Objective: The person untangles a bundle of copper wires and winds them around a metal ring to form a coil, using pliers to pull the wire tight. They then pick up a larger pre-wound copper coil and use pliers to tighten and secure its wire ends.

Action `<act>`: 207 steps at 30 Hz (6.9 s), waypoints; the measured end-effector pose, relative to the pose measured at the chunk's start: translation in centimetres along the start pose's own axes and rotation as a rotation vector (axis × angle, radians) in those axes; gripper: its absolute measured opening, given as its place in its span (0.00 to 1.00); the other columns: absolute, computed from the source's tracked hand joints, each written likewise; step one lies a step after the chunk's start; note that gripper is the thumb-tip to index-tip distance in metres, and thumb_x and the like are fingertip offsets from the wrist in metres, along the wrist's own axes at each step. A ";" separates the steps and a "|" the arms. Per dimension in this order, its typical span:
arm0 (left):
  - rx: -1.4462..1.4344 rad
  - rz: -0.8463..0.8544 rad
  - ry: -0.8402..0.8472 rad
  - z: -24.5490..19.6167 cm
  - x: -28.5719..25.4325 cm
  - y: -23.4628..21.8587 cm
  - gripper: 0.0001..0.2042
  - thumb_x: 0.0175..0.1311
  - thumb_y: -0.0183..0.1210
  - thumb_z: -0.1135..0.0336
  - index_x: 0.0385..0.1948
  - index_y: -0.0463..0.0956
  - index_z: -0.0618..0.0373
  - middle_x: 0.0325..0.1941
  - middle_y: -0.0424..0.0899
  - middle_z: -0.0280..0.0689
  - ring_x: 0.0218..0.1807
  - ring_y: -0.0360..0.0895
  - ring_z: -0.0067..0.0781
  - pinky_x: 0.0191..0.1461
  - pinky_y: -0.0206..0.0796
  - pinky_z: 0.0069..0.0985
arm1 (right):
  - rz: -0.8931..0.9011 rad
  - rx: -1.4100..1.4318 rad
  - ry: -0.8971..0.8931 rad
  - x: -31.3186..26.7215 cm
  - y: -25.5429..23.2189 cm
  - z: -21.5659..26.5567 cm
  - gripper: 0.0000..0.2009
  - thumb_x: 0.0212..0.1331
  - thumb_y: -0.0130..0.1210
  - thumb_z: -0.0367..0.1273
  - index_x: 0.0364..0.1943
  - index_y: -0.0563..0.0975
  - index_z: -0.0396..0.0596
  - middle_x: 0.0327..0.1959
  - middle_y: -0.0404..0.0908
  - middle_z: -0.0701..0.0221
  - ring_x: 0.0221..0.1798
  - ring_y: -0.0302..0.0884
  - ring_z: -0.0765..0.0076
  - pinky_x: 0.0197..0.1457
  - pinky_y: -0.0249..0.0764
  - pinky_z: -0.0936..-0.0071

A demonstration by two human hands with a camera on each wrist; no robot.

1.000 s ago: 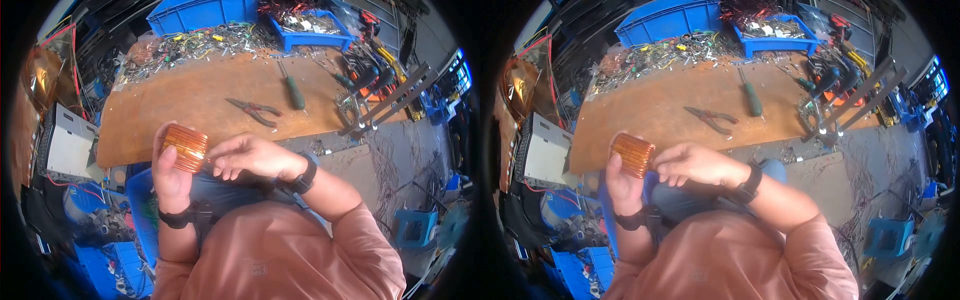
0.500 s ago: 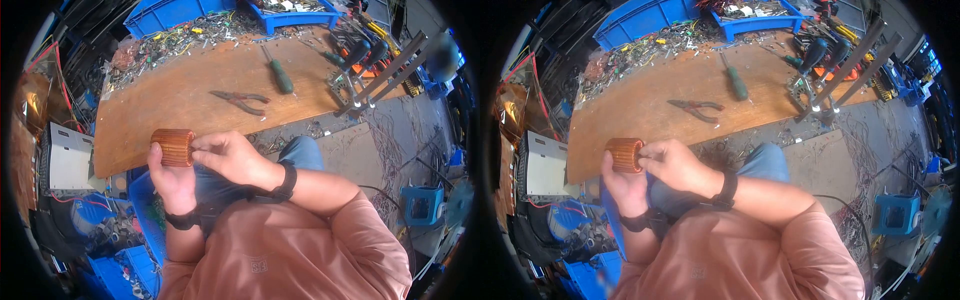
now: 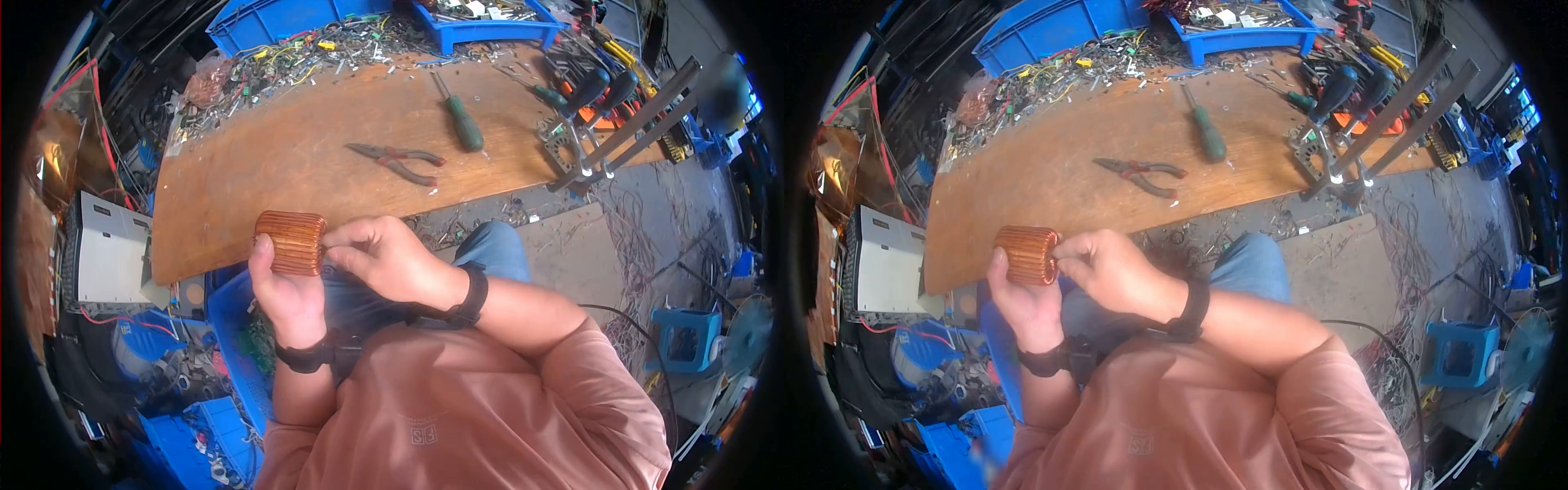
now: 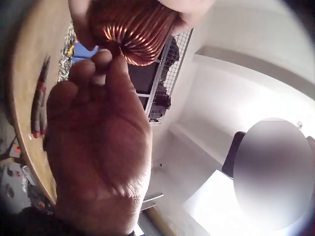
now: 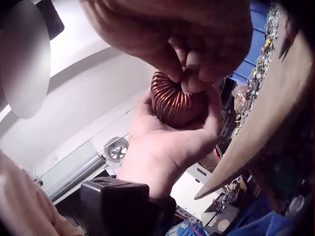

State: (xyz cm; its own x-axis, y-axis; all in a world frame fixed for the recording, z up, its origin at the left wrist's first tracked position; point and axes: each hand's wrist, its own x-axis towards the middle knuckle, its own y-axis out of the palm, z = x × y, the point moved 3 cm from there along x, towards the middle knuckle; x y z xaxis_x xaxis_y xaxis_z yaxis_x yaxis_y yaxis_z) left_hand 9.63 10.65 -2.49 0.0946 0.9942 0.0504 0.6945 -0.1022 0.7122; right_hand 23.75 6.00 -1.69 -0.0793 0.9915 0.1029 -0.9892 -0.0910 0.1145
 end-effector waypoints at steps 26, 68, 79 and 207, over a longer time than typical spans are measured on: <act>0.035 -0.126 -0.158 0.4 -0.3 0.6 0.20 0.60 0.53 0.53 0.46 0.71 0.59 0.40 0.79 0.43 0.40 0.78 0.43 0.37 0.71 0.42 | -0.012 0.128 0.004 0.8 -1.7 -2.6 0.06 0.60 0.58 0.26 0.36 0.82 0.37 0.33 0.85 0.70 0.36 0.77 0.81 0.41 0.74 0.80; 1.225 0.246 0.765 4.1 4.4 2.5 0.28 0.37 0.71 0.69 0.46 0.73 0.60 0.38 0.80 0.43 0.39 0.79 0.41 0.45 0.73 0.33 | -0.047 -0.377 0.022 5.1 -3.9 -4.2 0.26 0.50 0.60 0.32 0.55 0.70 0.39 0.44 0.78 0.49 0.49 0.78 0.47 0.50 0.73 0.63; 1.196 0.278 0.798 4.1 5.5 1.6 0.30 0.36 0.72 0.68 0.48 0.73 0.61 0.40 0.79 0.43 0.41 0.78 0.43 0.46 0.72 0.34 | -0.124 -0.627 -0.311 6.7 -4.0 -4.4 0.24 0.47 0.60 0.30 0.51 0.69 0.41 0.43 0.76 0.49 0.48 0.73 0.41 0.50 0.69 0.54; -0.026 0.046 -0.044 1.0 2.0 2.0 0.15 0.59 0.58 0.70 0.48 0.70 0.63 0.42 0.78 0.38 0.46 0.77 0.32 0.52 0.71 0.32 | -0.243 -0.899 -0.622 2.6 -0.9 -0.6 0.08 0.47 0.64 0.31 0.22 0.76 0.44 0.22 0.73 0.63 0.26 0.74 0.54 0.29 0.71 0.63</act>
State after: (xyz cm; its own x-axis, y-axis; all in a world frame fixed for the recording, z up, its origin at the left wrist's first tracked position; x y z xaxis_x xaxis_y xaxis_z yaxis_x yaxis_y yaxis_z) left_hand 11.89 12.36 -1.70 0.1578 0.9860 0.0530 0.6698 -0.1464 0.7279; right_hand 24.39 8.78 -2.16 -0.0454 0.7318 0.6801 -0.7192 0.4485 -0.5307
